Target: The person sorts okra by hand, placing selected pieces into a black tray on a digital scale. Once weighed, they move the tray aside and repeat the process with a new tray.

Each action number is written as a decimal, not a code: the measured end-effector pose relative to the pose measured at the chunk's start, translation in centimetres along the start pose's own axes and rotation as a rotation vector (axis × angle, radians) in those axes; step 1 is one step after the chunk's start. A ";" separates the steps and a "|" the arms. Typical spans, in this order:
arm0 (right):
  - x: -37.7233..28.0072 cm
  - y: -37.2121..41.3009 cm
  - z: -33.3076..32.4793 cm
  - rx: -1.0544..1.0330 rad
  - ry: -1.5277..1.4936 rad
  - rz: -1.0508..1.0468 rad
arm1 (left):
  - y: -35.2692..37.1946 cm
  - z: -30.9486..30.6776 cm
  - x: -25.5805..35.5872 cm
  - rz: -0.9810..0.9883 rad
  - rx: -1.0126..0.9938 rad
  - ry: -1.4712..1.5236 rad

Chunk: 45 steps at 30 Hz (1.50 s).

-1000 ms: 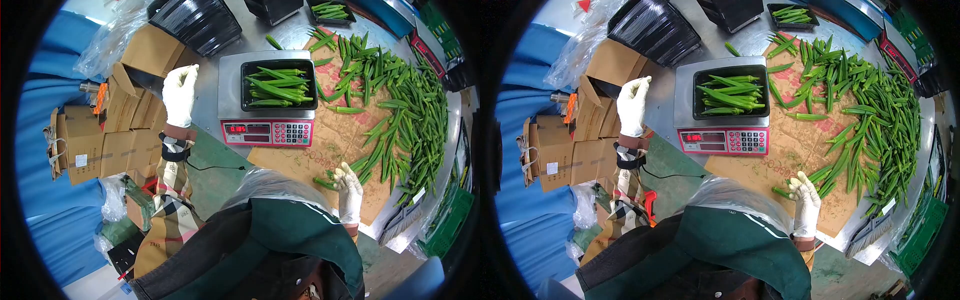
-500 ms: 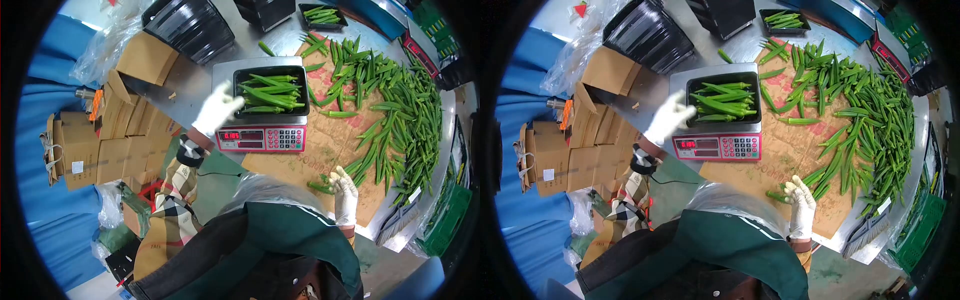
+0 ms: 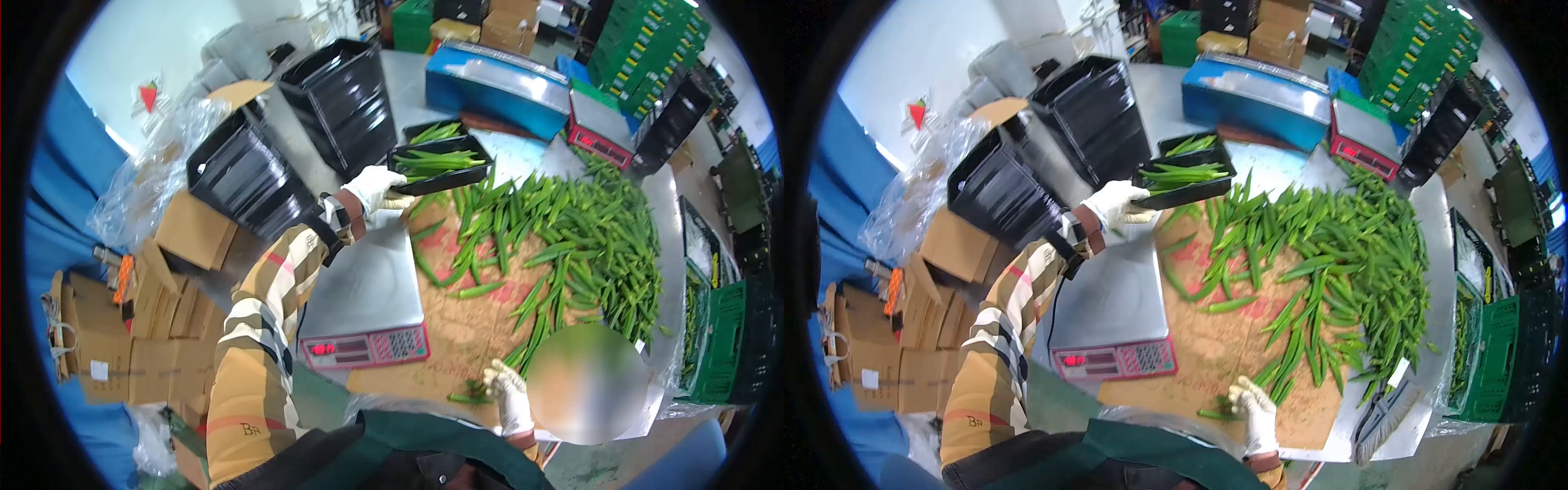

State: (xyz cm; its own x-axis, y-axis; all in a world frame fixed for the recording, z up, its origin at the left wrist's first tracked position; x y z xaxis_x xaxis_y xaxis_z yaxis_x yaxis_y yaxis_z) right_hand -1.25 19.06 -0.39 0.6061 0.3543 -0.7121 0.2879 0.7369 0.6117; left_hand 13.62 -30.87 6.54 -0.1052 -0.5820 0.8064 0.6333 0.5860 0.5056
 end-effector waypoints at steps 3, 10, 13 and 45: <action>-0.4 -0.3 -1.8 0.052 -0.020 -0.017 | -4.5 4.7 6.4 0.669 -0.029 -1.780; -0.4 -1.2 -5.5 0.190 0.078 -0.014 | -18.4 -4.2 5.3 0.901 0.261 -1.473; -1.2 -1.6 -4.5 0.153 0.059 -0.001 | -18.3 -7.9 3.6 0.333 0.270 -0.117; 3.1 3.0 -0.9 0.004 0.115 -0.161 | 29.5 -27.4 17.7 0.611 1.085 -1.192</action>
State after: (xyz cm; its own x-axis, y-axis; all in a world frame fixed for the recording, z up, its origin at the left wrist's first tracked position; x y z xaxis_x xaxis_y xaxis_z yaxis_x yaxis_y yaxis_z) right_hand 0.81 22.90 -1.09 0.4635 0.2956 -0.8354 0.3771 0.7873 0.4878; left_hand 51.45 -39.38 27.34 -0.8492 0.2642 0.4572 0.0814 0.9209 -0.3811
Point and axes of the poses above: each hand's wrist, its own y-axis away from the middle knuckle, its own z-axis out of the palm, x = y × z, the point moved 10 cm from there along -y, towards the middle knuckle, and after that the axes turned 9 degrees about -x, right-handed, at the moved point
